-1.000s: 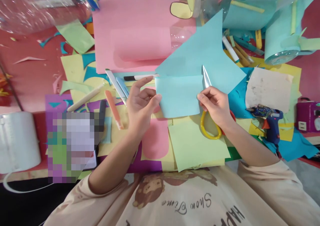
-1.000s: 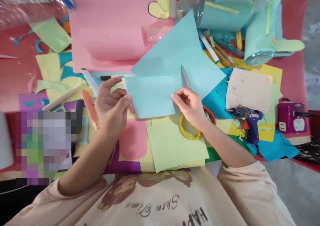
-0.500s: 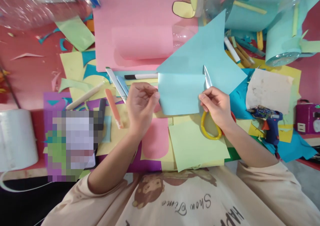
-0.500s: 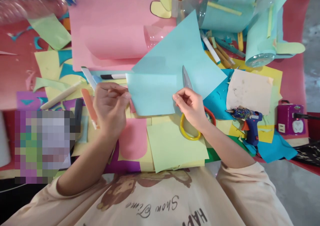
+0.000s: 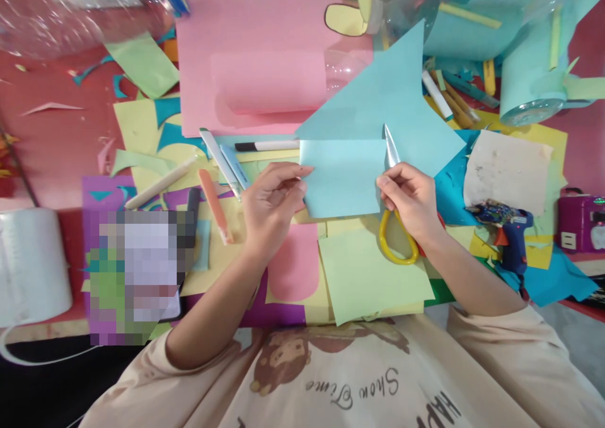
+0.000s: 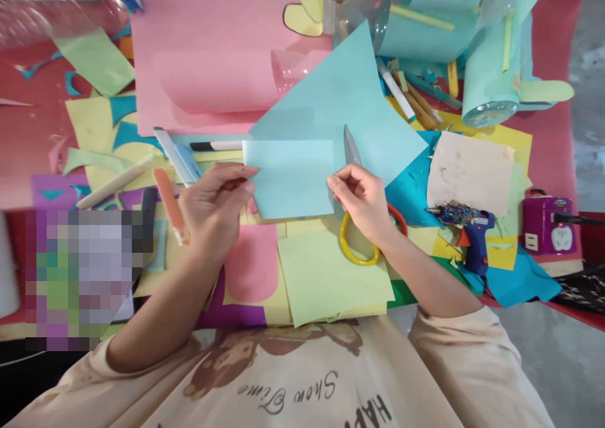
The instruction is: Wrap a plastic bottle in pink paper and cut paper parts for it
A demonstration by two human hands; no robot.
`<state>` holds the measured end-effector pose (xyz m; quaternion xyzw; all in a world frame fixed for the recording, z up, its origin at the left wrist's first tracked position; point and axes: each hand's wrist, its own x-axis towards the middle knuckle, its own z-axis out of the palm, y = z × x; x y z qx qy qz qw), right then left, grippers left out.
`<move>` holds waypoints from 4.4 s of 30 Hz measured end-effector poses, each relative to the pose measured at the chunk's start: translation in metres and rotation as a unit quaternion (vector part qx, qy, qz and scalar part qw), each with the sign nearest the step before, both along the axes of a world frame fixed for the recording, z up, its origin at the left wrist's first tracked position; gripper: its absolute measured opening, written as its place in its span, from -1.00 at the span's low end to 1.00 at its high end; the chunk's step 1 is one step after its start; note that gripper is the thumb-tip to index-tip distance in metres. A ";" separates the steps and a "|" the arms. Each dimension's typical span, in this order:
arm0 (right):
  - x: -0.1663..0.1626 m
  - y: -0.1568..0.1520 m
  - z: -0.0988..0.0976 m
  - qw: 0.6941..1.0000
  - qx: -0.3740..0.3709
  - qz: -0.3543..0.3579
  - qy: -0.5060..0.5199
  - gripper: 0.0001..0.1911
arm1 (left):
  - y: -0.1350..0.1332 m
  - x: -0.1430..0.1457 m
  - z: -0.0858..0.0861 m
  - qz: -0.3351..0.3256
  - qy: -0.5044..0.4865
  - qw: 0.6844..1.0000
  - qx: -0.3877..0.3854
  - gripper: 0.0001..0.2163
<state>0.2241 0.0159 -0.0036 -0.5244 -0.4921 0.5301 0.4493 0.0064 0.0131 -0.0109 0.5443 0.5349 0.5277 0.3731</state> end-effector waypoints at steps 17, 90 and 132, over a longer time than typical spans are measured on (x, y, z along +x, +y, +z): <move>-0.003 -0.002 0.002 1.000 -0.002 0.014 0.011 -0.82 | 0.003 -0.008 -0.015 -0.072 -0.044 0.996 0.029 -0.63; 0.001 0.004 -0.005 0.996 0.033 -0.080 0.022 -0.76 | -0.003 0.000 0.000 -0.054 0.002 0.996 -0.067 -0.87; 0.000 0.006 -0.009 0.990 -0.035 0.037 0.135 -0.78 | -0.003 0.003 0.000 -0.117 -0.064 0.988 -0.081 -0.51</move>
